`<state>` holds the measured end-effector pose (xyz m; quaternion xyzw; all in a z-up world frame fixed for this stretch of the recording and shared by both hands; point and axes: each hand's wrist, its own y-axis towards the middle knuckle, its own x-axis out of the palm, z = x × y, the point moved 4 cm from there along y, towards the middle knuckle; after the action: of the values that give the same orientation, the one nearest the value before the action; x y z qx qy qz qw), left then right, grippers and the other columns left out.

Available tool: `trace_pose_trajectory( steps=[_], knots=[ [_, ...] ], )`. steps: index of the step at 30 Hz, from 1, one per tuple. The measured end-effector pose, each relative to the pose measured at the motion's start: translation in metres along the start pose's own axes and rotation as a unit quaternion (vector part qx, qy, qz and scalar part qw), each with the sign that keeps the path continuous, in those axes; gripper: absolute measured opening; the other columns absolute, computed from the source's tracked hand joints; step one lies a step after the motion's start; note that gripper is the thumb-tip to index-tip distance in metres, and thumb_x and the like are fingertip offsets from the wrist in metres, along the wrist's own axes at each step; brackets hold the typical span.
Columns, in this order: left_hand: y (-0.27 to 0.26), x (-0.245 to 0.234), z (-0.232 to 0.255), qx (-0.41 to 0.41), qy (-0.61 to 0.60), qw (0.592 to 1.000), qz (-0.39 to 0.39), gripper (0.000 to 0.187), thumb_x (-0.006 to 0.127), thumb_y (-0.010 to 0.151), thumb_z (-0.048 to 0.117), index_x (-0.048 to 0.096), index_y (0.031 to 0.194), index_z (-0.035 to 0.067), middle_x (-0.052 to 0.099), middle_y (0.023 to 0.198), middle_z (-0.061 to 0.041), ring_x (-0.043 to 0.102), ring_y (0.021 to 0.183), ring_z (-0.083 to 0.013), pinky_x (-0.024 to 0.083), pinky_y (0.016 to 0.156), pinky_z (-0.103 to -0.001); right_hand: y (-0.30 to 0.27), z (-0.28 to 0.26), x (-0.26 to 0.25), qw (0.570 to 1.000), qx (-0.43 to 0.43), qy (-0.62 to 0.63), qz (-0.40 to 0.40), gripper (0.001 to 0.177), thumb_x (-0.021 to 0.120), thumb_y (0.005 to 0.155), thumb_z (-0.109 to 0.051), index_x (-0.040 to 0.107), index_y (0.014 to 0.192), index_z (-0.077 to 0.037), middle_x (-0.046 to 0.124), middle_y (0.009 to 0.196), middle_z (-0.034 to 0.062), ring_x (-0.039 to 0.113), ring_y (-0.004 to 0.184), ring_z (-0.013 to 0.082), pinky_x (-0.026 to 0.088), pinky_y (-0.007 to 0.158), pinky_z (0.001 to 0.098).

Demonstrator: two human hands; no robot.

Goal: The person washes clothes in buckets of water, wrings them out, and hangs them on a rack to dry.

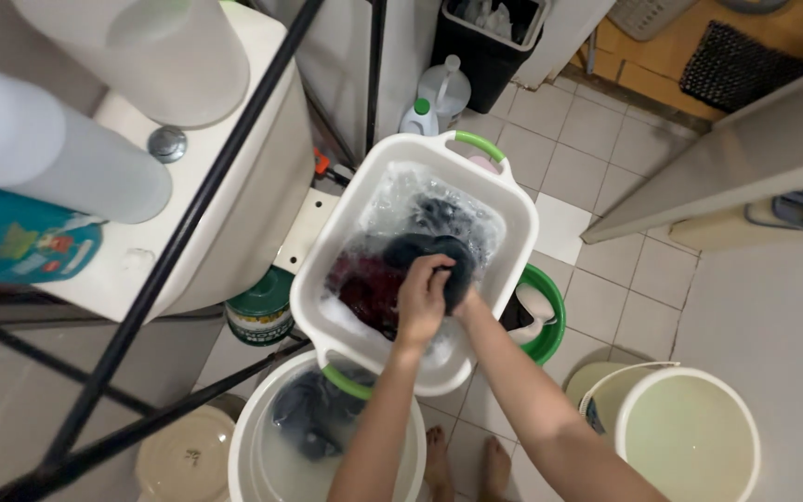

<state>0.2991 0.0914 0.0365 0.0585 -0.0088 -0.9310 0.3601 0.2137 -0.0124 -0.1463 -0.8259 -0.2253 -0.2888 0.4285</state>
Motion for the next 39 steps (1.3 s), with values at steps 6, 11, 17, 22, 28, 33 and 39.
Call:
trace_pose_trajectory(
  steps=[6, 11, 17, 22, 28, 33, 39],
  knots=[
    [0.007, -0.018, 0.042, 0.015, -0.001, 0.994, 0.106, 0.019, 0.057, 0.105, 0.014, 0.065, 0.119, 0.003, 0.057, 0.116, -0.021, 0.059, 0.11, -0.0377, 0.044, 0.099, -0.042, -0.077, -0.074, 0.116, 0.998, 0.031, -0.009, 0.061, 0.058, 0.044, 0.09, -0.065, 0.063, 0.123, -0.021, 0.07, 0.117, 0.0082, 0.067, 0.104, 0.0252, 0.054, 0.091, 0.0415],
    [0.011, -0.004, 0.0, -0.033, 0.12, 0.974, 0.188, 0.031, 0.069, 0.094, 0.031, 0.067, 0.11, 0.006, 0.061, 0.109, -0.02, 0.062, 0.096, -0.0431, 0.051, 0.084, -0.047, -0.064, -0.062, 0.114, 0.961, -0.186, -0.2, 0.036, 0.033, 0.066, 0.105, -0.037, 0.062, 0.125, -0.011, 0.064, 0.114, 0.0075, 0.061, 0.104, 0.0199, 0.05, 0.091, 0.0335],
    [0.035, -0.011, -0.114, -0.11, 0.215, 0.967, 0.081, 0.034, 0.054, 0.112, 0.046, 0.068, 0.118, 0.017, 0.067, 0.12, -0.011, 0.065, 0.109, -0.0425, 0.051, 0.094, -0.05, -0.039, -0.075, 0.087, 0.653, -0.215, -0.712, 0.145, 0.039, 0.064, 0.098, -0.032, 0.061, 0.135, -0.021, 0.058, 0.128, 0.0177, 0.058, 0.113, 0.0324, 0.05, 0.098, 0.0435],
    [0.019, -0.012, -0.187, -0.185, 0.372, 0.91, -0.005, 0.045, 0.069, 0.085, 0.05, 0.062, 0.124, 0.028, 0.063, 0.124, -0.012, 0.054, 0.12, -0.0416, 0.042, 0.094, -0.06, 0.034, -0.027, 0.052, 0.487, -0.319, -0.81, -0.066, 0.059, 0.064, 0.093, -0.025, 0.052, 0.15, -0.023, 0.029, 0.166, 0.0151, 0.028, 0.15, 0.0409, 0.034, 0.113, 0.063],
    [-0.012, -0.005, -0.266, -0.163, 0.341, 0.926, 0.023, 0.057, 0.073, 0.093, 0.041, 0.052, 0.14, 0.018, 0.059, 0.127, -0.025, 0.051, 0.121, -0.0481, 0.043, 0.1, -0.056, 0.066, 0.01, 0.007, 0.47, -0.098, -0.877, -0.035, 0.072, 0.067, 0.087, -0.04, 0.047, 0.154, -0.023, 0.036, 0.16, 0.0166, 0.023, 0.147, 0.0429, 0.019, 0.111, 0.0648],
    [-0.006, -0.006, -0.21, -0.076, 0.245, 0.962, 0.098, 0.04, 0.074, 0.089, 0.023, 0.064, 0.126, 0.011, 0.069, 0.117, -0.015, 0.062, 0.115, -0.0392, 0.047, 0.101, -0.049, 0.082, -0.022, 0.0, 0.587, -0.015, -0.809, 0.038, 0.039, 0.068, 0.088, -0.025, 0.07, 0.116, 0.002, 0.069, 0.119, 0.0257, 0.065, 0.115, 0.0402, 0.054, 0.103, 0.049],
    [0.0, -0.002, -0.044, 0.077, 0.122, 0.961, 0.234, 0.022, 0.071, 0.094, 0.009, 0.065, 0.114, 0.005, 0.062, 0.118, -0.017, 0.058, 0.114, -0.0394, 0.046, 0.104, -0.048, 0.011, -0.056, 0.026, 0.986, 0.152, -0.063, 0.02, 0.037, 0.057, 0.09, -0.023, 0.067, 0.121, -0.006, 0.071, 0.118, 0.0137, 0.067, 0.109, 0.031, 0.056, 0.097, 0.0451]
  ],
)
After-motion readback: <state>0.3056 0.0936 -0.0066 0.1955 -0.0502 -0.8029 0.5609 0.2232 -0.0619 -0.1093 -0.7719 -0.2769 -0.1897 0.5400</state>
